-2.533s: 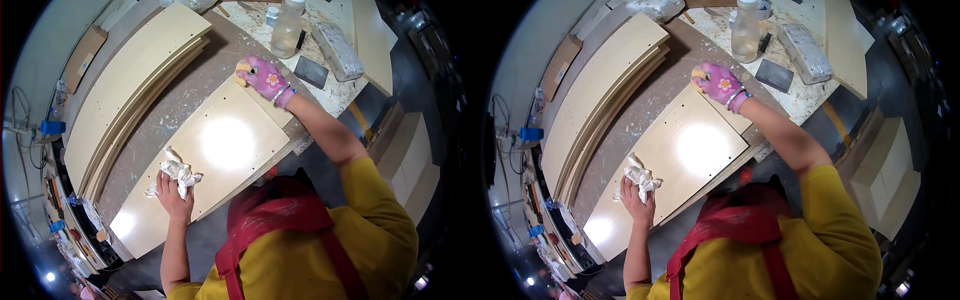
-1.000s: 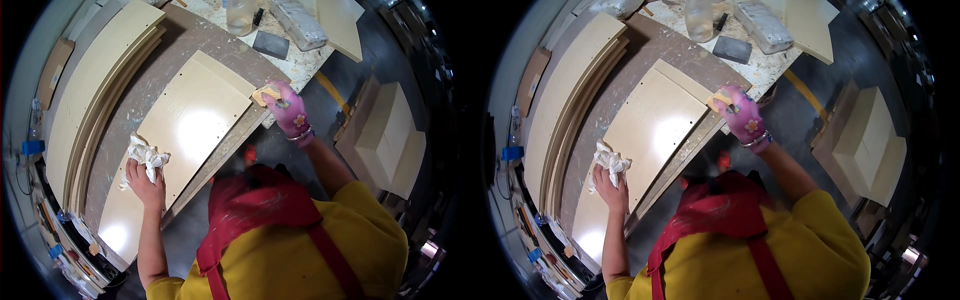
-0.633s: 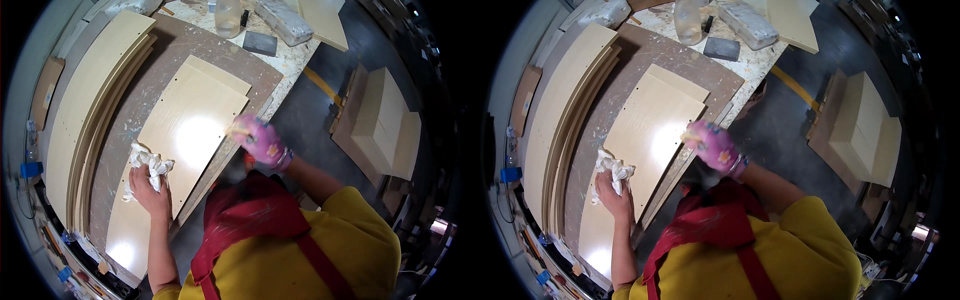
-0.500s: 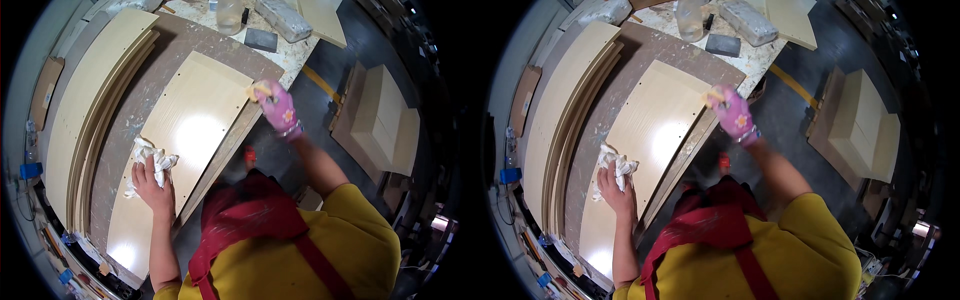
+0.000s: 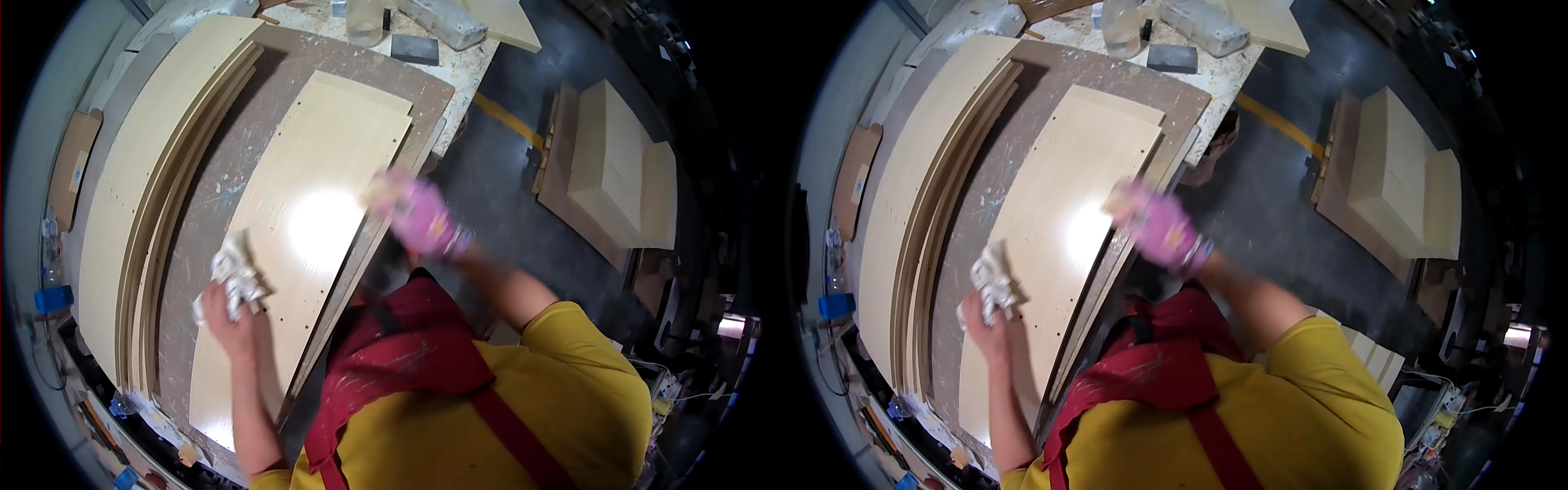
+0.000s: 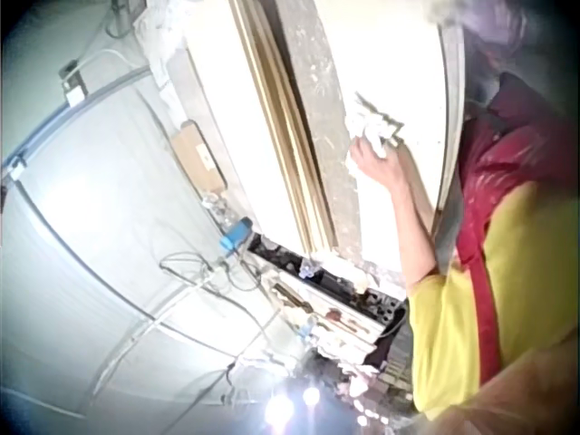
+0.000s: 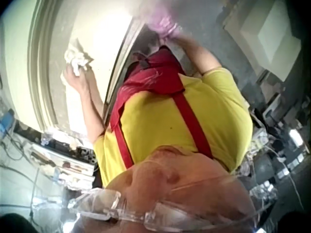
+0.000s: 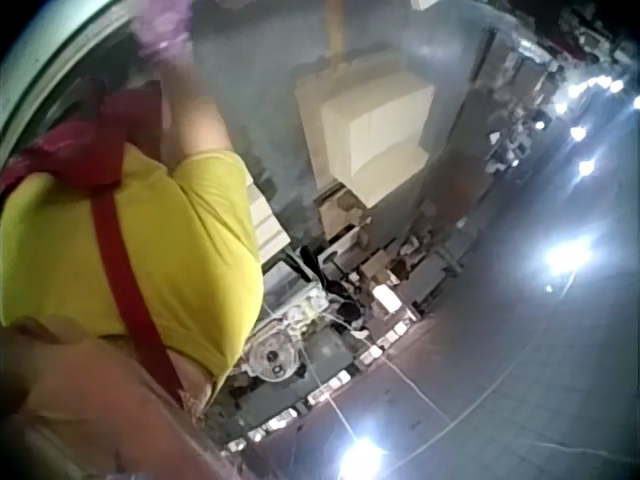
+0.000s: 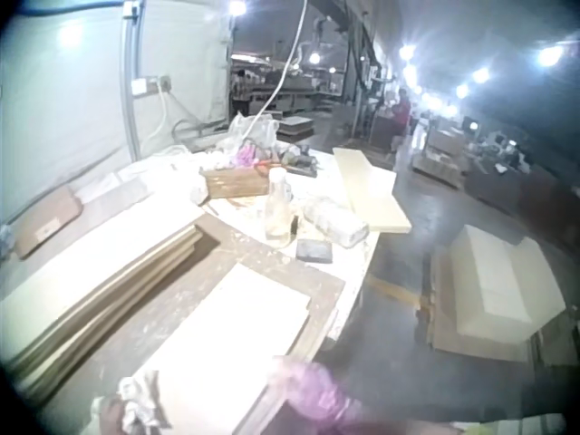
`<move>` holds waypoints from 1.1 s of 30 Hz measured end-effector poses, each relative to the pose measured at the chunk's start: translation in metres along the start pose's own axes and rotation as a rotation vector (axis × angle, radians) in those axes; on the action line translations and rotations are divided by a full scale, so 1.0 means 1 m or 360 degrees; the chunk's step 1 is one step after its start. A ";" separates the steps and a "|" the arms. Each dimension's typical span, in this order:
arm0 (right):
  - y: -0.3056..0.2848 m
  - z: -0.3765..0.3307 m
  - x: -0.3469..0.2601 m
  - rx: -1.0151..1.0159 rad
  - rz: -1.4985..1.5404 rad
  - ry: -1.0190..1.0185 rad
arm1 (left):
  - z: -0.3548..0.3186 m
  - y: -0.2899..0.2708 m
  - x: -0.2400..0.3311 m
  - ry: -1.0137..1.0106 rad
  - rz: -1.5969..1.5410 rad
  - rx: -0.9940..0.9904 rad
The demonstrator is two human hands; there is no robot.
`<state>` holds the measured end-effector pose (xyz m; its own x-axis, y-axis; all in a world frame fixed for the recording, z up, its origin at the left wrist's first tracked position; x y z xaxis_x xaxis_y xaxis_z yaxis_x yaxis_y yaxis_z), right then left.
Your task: The person applies a liquid finish to a rectangular wooden board using a sponge and wipes the surface with a white cloth. They repeatedly dip the sponge into a container and spread the finish across the board, then wipe it down, flipping the board over to treat the other side.
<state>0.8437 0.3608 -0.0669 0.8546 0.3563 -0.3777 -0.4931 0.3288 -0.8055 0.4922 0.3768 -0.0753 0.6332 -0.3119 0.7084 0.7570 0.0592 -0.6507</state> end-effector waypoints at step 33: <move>0.072 -0.075 -0.171 -0.0332 0.0342 -0.0131 | -0.098 -0.083 -0.044 0.0151 0.0678 -0.0121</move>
<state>0.6736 0.2582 -0.0946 0.7140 0.4707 -0.5183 -0.6099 0.0546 -0.7906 0.3858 0.2926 -0.0787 0.8660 -0.3603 0.3467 0.4155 0.1327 -0.8999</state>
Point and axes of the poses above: each hand's wrist, its own z-axis towards the middle knuckle, its own y-axis out of the palm, x = y × z, the point moved 6 cm from there along z, towards the middle knuckle, and after that the axes turned 13 degrees about -z, right-handed, at the moved point
